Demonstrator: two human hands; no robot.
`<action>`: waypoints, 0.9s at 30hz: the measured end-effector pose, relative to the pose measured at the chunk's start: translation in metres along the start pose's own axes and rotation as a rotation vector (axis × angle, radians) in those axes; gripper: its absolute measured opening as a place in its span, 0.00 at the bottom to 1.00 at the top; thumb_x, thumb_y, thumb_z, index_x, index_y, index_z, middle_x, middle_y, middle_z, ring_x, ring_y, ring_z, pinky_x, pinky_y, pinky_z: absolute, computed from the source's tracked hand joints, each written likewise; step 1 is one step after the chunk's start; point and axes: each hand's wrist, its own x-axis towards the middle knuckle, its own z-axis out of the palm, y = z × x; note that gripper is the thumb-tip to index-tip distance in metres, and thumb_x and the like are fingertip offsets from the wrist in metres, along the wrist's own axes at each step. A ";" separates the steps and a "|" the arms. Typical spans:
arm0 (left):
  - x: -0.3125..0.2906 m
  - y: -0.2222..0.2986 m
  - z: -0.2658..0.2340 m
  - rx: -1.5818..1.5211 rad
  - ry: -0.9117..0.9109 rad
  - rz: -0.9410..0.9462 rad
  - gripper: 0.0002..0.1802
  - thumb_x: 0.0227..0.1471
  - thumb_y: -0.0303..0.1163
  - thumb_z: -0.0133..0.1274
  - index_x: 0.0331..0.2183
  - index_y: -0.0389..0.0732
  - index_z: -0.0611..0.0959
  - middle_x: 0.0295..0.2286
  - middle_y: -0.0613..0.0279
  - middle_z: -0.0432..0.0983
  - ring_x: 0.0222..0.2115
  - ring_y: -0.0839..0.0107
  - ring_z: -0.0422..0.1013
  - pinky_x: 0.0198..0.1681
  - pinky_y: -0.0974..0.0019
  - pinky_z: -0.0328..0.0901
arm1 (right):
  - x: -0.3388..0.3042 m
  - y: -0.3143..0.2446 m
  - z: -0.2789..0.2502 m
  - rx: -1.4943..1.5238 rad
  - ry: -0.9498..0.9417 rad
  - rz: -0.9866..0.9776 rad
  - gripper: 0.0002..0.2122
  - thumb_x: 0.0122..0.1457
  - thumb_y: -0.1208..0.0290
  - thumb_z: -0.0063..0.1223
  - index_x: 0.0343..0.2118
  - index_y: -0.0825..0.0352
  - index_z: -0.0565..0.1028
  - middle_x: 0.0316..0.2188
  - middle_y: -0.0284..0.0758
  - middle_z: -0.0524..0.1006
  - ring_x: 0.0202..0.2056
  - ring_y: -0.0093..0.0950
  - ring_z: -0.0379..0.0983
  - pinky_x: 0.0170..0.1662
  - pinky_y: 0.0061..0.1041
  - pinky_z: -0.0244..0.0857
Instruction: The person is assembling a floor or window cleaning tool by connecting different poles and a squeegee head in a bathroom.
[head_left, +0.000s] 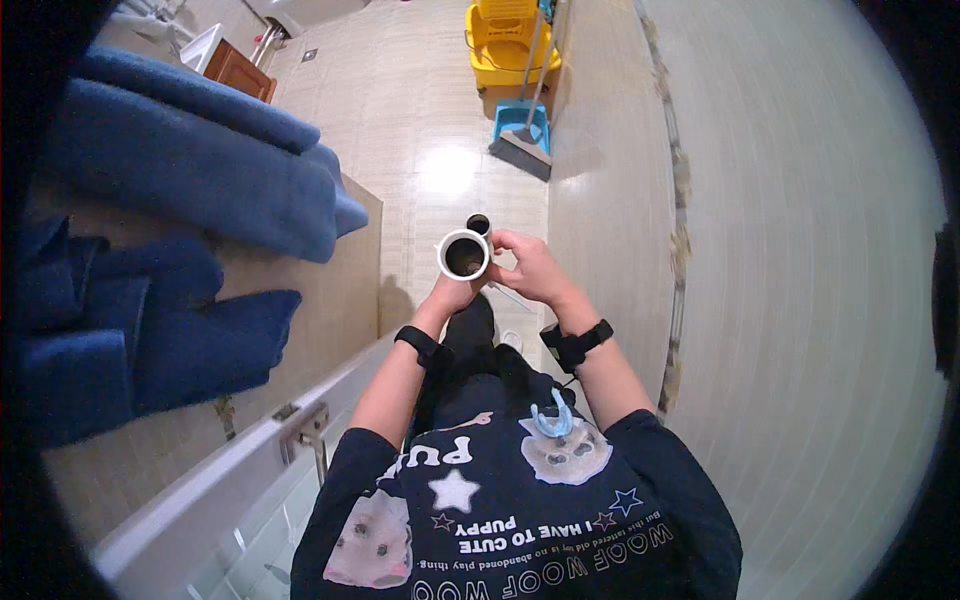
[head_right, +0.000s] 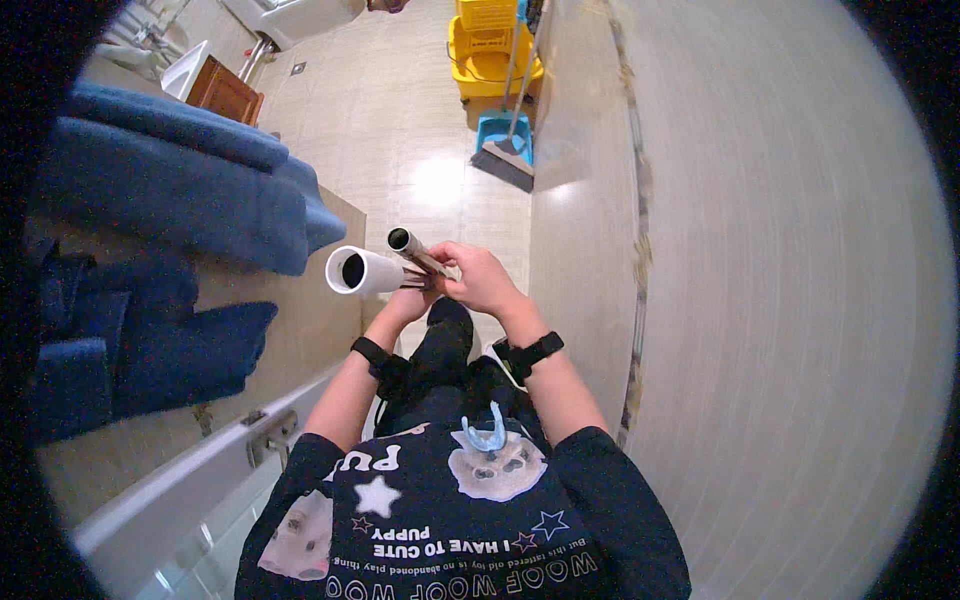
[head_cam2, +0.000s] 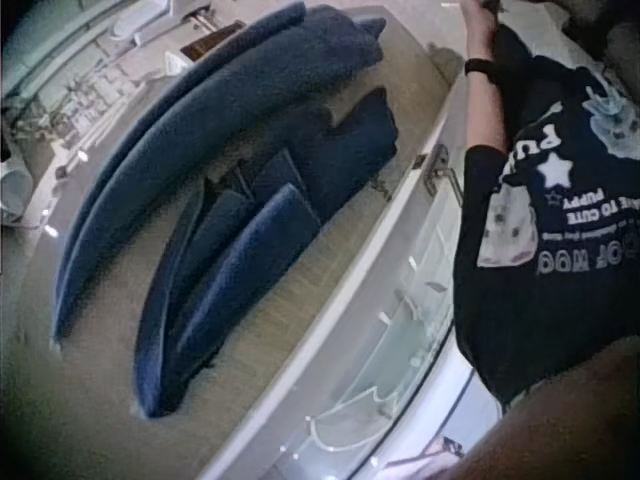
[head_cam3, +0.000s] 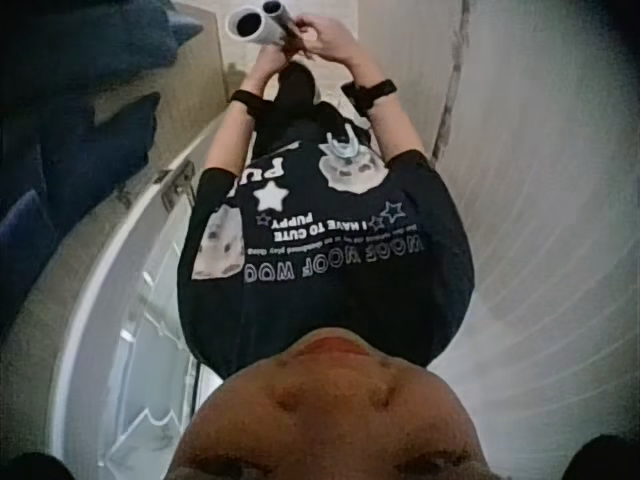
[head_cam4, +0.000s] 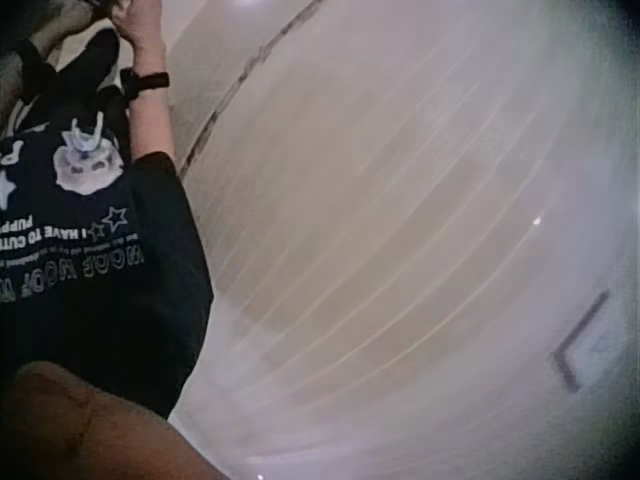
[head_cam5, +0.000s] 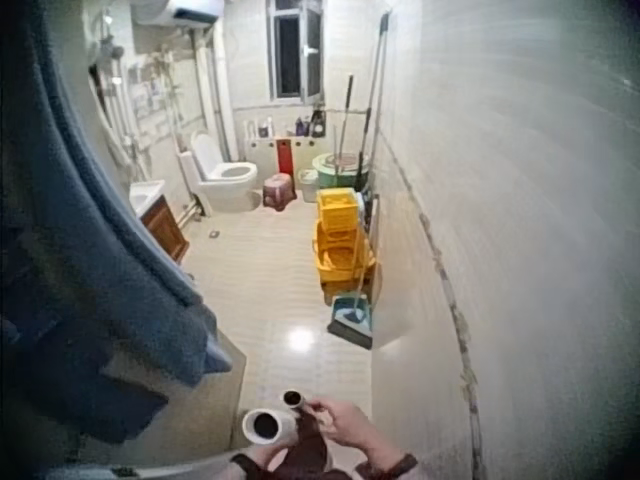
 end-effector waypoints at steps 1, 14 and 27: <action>0.015 -0.007 -0.010 0.101 0.029 -0.030 0.20 0.38 0.21 0.52 0.38 0.39 0.70 0.35 0.62 0.69 0.36 0.72 0.65 0.38 0.70 0.61 | 0.021 0.005 -0.004 -0.019 0.007 -0.007 0.13 0.39 0.71 0.54 0.31 0.67 0.69 0.26 0.37 0.71 0.28 0.29 0.68 0.34 0.24 0.62; 0.258 -0.033 -0.169 0.154 0.157 -0.103 0.21 0.42 0.32 0.52 0.42 0.45 0.70 0.43 0.54 0.63 0.45 0.61 0.60 0.47 0.63 0.56 | 0.303 0.063 -0.079 -0.088 0.183 -0.159 0.10 0.39 0.77 0.53 0.29 0.65 0.71 0.27 0.35 0.72 0.30 0.28 0.70 0.34 0.22 0.62; 0.457 -0.025 -0.364 0.443 0.592 -0.051 0.10 0.41 0.29 0.52 0.18 0.38 0.68 0.27 0.54 0.70 0.31 0.61 0.66 0.32 0.63 0.61 | 0.608 0.114 -0.130 -0.082 0.084 -0.191 0.12 0.38 0.80 0.53 0.29 0.66 0.69 0.26 0.35 0.72 0.29 0.28 0.69 0.34 0.21 0.63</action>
